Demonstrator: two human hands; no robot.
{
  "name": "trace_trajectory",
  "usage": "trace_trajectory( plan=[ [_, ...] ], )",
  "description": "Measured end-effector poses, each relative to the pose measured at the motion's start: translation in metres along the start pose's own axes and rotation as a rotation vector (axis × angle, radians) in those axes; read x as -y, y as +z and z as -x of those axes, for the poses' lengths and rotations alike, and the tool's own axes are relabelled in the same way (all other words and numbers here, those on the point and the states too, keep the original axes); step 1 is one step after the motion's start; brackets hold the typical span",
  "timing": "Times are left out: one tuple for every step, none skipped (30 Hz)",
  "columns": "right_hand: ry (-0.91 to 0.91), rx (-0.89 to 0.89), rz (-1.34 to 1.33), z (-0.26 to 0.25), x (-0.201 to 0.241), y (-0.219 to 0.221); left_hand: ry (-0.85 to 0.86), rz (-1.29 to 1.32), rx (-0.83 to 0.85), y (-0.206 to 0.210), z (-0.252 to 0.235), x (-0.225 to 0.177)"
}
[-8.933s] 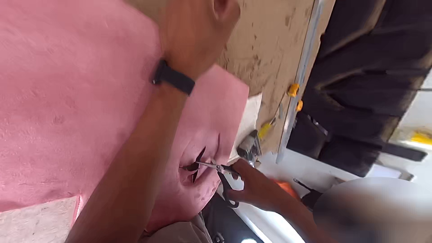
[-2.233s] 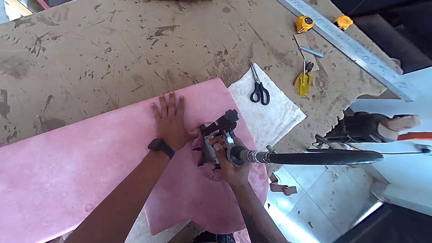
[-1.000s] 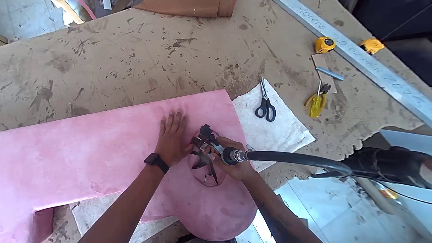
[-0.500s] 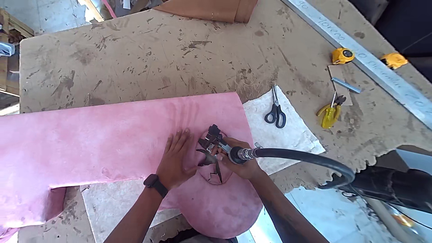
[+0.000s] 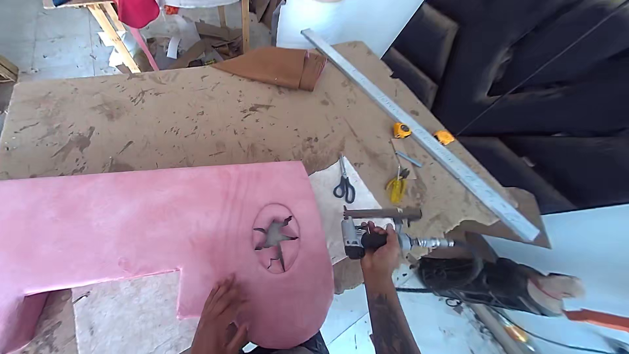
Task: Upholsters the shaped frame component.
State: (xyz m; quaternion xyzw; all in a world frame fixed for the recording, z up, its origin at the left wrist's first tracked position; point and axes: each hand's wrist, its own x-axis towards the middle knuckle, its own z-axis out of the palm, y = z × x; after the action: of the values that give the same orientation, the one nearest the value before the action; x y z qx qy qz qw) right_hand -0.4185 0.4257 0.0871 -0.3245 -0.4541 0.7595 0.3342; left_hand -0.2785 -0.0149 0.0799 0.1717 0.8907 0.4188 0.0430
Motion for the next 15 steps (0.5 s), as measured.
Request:
trace_trajectory(
  plan=[
    [0.009,-0.073,-0.051,-0.021,-0.004,-0.012,-0.001,-0.005,0.005,0.001,0.001,-0.004],
    [0.025,-0.125,-0.063,-0.041,-0.006,-0.022,-0.012,-0.010,0.002,0.003,-0.002,-0.009],
    [0.065,-0.166,-0.032,-0.059,-0.006,-0.030,-0.029,-0.012,-0.014,0.004,-0.007,-0.013],
    [0.144,-0.177,0.058,-0.072,-0.001,-0.036,-0.055,-0.015,-0.042,0.006,-0.012,-0.018],
    [0.256,-0.125,0.195,-0.080,0.012,-0.043,-0.092,-0.013,-0.078,0.009,-0.017,-0.023],
    [0.356,-0.021,0.405,-0.086,0.027,-0.050,-0.132,-0.004,-0.121,0.012,-0.023,-0.028],
    [0.429,0.156,0.652,-0.090,0.045,-0.055,-0.167,0.002,-0.161,0.015,-0.031,-0.031],
    [0.464,0.359,0.878,-0.095,0.062,-0.055,-0.195,0.008,-0.200,0.017,-0.041,-0.033],
    [0.449,0.539,1.034,-0.102,0.074,-0.048,-0.223,0.009,-0.234,0.020,-0.052,-0.034],
    [0.385,0.668,1.131,-0.106,0.082,-0.036,-0.238,0.001,-0.264,0.023,-0.062,-0.034],
    [0.296,0.752,1.212,-0.109,0.085,-0.020,-0.244,-0.017,-0.282,0.025,-0.072,-0.033],
    [0.184,0.807,1.310,-0.115,0.082,0.003,-0.242,-0.040,-0.291,0.023,-0.086,-0.030],
    [0.068,0.859,1.424,-0.125,0.074,0.031,-0.239,-0.055,-0.298,0.018,-0.103,-0.026],
    [-0.048,0.902,1.564,-0.135,0.061,0.056,-0.238,-0.071,-0.303,0.011,-0.119,-0.022],
    [-0.144,0.936,1.716,-0.145,0.046,0.077,-0.235,-0.095,-0.308,0.001,-0.135,-0.016]
  ],
)
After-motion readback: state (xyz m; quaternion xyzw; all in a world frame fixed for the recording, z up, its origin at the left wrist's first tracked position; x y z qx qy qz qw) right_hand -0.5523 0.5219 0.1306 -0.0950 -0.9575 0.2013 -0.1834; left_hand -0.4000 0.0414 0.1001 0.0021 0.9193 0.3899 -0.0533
